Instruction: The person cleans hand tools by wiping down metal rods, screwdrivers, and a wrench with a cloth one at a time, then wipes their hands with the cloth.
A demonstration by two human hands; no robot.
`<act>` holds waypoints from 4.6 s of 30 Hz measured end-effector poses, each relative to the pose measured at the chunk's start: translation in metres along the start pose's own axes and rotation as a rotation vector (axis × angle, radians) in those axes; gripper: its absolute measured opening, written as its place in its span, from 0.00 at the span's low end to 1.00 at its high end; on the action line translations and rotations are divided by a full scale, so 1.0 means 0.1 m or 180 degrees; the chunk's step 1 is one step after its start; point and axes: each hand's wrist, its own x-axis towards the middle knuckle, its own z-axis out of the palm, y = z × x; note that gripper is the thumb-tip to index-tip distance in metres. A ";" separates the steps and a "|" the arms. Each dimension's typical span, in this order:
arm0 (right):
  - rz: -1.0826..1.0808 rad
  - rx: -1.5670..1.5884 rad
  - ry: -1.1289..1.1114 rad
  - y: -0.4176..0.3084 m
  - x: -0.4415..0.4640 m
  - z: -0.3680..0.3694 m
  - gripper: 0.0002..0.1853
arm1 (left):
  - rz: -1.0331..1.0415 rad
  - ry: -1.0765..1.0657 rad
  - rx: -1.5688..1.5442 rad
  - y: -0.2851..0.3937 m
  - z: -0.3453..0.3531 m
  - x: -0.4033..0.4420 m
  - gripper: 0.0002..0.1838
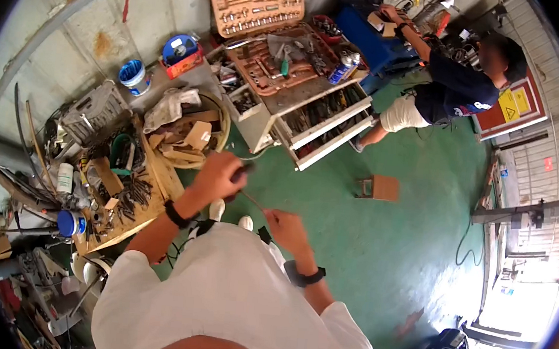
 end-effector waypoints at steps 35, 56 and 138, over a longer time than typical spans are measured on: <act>-0.0107 -0.0018 -0.0535 0.20 0.22 0.39 0.20 | -0.2257 0.0658 -0.1338 -0.46 -0.05 -0.30 0.18; -0.0037 0.0776 -0.0431 -0.41 0.55 0.45 0.13 | -0.3667 0.0002 -0.6054 -0.29 0.29 -0.76 0.19; -0.1150 0.0523 0.0500 -0.71 1.00 0.26 0.10 | -0.1574 0.0904 -0.3375 -0.57 -0.16 0.21 0.13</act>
